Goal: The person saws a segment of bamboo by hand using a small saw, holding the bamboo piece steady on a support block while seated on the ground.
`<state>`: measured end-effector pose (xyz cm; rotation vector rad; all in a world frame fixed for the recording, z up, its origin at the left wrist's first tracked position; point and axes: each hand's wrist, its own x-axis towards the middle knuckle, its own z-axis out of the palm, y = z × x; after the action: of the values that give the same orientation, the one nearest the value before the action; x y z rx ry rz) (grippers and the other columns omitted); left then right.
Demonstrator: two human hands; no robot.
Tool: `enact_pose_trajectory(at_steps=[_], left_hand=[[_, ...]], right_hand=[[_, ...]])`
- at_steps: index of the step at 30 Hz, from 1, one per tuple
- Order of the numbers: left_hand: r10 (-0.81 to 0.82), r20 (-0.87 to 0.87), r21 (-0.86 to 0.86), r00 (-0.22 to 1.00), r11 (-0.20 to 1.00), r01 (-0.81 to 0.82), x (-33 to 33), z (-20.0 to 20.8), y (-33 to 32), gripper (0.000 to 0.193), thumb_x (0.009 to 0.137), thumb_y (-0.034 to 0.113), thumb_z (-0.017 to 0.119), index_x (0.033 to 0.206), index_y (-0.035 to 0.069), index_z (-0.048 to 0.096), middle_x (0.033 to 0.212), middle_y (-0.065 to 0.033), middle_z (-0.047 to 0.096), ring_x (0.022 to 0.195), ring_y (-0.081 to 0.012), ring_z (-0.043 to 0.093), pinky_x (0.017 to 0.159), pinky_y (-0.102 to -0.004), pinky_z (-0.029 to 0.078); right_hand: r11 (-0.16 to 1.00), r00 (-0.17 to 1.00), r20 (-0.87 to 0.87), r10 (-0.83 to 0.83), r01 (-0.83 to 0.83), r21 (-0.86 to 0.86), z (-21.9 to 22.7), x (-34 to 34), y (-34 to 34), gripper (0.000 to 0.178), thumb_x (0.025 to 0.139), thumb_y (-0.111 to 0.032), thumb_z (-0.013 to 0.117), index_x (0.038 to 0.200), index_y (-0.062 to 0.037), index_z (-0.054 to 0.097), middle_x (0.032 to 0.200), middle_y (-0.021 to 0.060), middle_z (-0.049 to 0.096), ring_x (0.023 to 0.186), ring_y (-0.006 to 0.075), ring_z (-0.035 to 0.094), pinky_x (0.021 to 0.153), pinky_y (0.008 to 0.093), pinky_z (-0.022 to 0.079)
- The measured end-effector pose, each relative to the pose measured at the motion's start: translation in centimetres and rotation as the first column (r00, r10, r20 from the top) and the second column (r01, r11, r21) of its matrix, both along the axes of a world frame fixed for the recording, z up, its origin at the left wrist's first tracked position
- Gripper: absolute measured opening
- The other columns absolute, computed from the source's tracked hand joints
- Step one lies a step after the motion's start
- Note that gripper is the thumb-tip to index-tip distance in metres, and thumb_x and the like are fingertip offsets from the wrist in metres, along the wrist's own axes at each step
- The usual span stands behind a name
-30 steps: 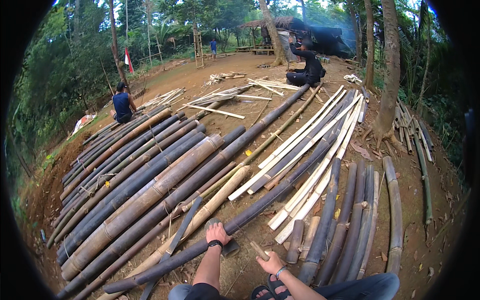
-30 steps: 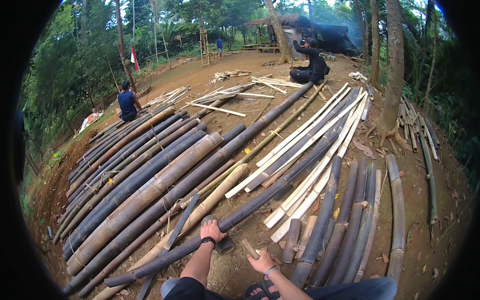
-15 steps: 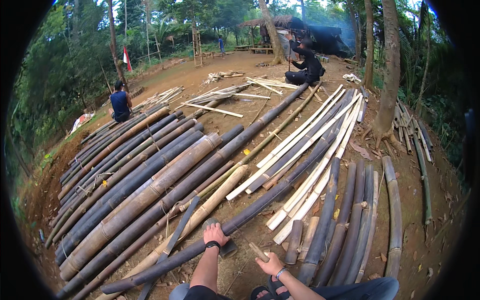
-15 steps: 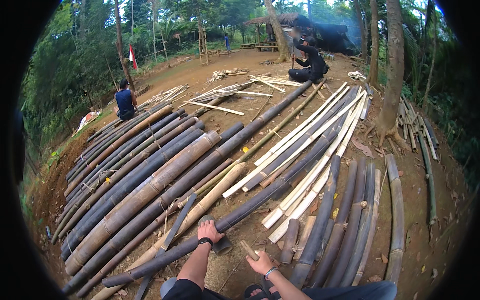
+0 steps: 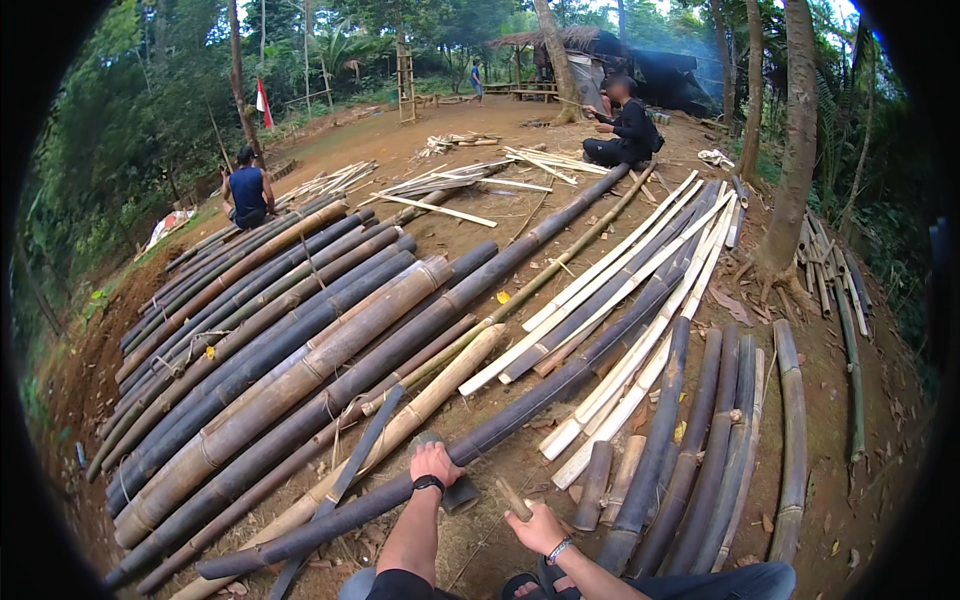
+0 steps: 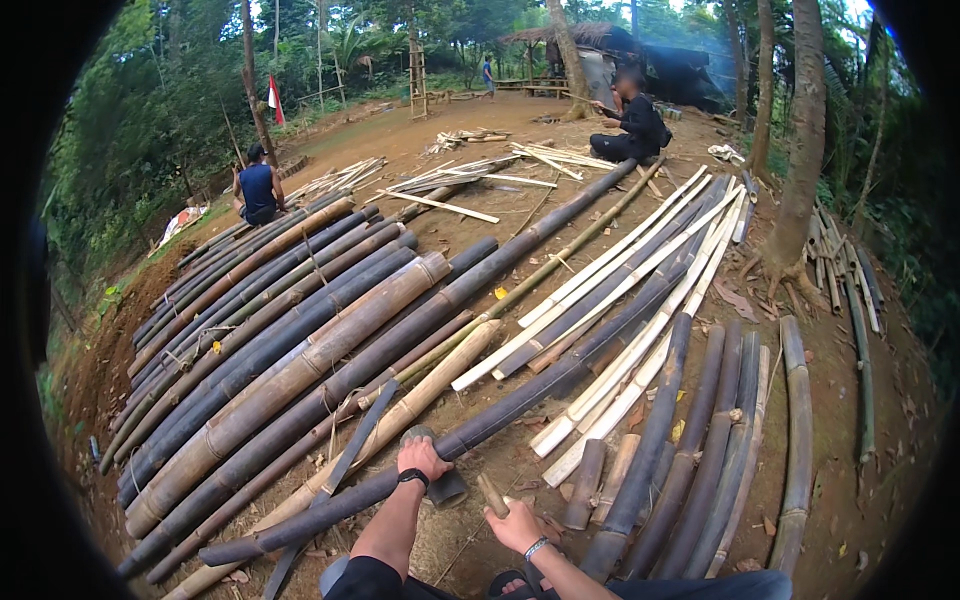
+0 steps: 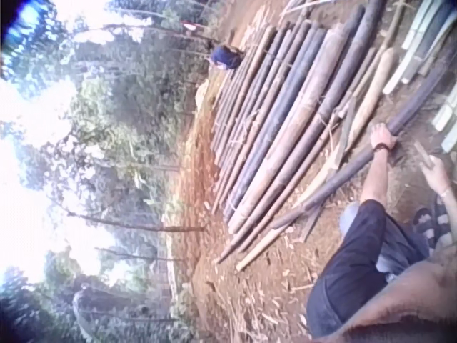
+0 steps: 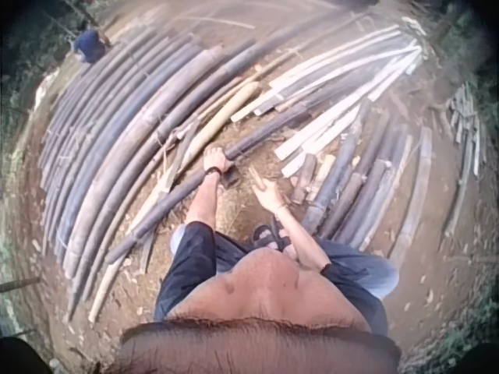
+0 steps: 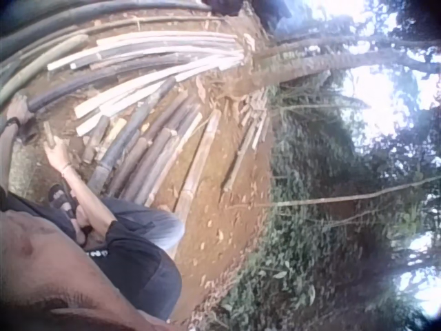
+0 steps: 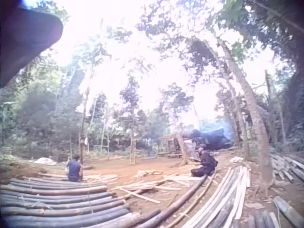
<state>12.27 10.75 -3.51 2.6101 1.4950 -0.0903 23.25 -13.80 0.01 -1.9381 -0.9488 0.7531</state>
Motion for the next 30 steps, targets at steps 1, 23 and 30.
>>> enact_pose_trajectory(at_steps=[1,23,30], left_hand=[[-0.007,-0.007,-0.005,1.0,1.0,0.007,0.1,0.3,0.0,0.068,0.071,0.051,0.084,0.117,0.005,0.065,0.124,-0.0121,0.063,0.123,-0.031,0.057,0.102,-0.0423,0.05],[-0.042,0.066,-0.026,0.997,0.999,0.044,0.5,0.9,-1.7,0.061,0.068,0.043,0.085,0.11,0.003,0.067,0.117,-0.0127,0.064,0.117,-0.0326,0.06,0.096,-0.0432,0.055],[-0.029,0.05,-0.047,0.998,0.998,0.032,0.5,1.8,-1.2,0.06,0.069,0.044,0.084,0.111,0.004,0.067,0.117,-0.0117,0.064,0.116,-0.032,0.059,0.096,-0.0429,0.054]], right_hand=[[1.0,1.0,-0.002,-0.005,0.005,0.007,0.6,0.0,0.1,0.036,0.087,-0.037,0.072,0.084,-0.0005,0.069,0.066,0.0208,0.065,0.066,0.0358,0.068,0.065,0.0448,0.051],[0.999,0.999,0.017,-0.037,0.037,-0.007,3.0,-1.7,-1.3,0.032,0.089,-0.031,0.07,0.078,-0.0011,0.067,0.068,0.0217,0.066,0.068,0.0403,0.068,0.061,0.0471,0.051],[0.998,0.998,-0.01,-0.064,0.065,0.016,1.4,-0.4,-2.0,0.033,0.088,-0.03,0.071,0.077,0.0004,0.067,0.062,0.0209,0.064,0.059,0.0386,0.066,0.058,0.0463,0.049]])
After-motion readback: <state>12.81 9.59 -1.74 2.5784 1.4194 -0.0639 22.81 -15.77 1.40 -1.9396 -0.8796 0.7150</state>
